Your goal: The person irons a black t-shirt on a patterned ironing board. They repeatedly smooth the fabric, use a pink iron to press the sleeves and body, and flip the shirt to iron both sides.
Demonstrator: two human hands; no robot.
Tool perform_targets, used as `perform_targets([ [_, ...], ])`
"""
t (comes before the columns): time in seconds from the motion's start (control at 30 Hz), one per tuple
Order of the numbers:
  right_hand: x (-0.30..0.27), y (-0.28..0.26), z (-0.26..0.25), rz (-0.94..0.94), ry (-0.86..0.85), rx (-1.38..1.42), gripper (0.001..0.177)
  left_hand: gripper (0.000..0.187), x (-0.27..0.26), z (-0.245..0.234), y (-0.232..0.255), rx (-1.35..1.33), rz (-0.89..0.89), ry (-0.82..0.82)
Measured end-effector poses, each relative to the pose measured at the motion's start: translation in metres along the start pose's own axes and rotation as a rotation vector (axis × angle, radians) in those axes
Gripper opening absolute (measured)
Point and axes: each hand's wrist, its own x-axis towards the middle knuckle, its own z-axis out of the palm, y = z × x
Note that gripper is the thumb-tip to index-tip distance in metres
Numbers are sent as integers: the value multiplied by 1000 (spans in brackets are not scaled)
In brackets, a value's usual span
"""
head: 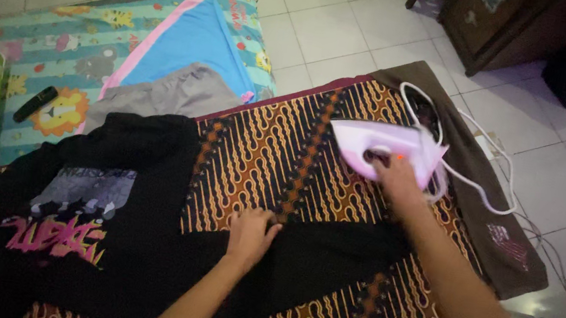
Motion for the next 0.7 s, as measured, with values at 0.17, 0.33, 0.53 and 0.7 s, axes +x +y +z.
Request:
perform_targets([
  [0.17,-16,45,-85,-269,154,-418,47,15,14,37,38,-114,123,16],
  [0.33,-119,94,-127,74,246,-198,41,20,42,100,101,-368,249,48],
  [0.53,-201,94,-151,264,315,-129,47,37,81,149,148,-510,216,-195],
  [0.7,-218,74,-140,464,149,-188,54,34,87,140,149,-490,267,-306],
])
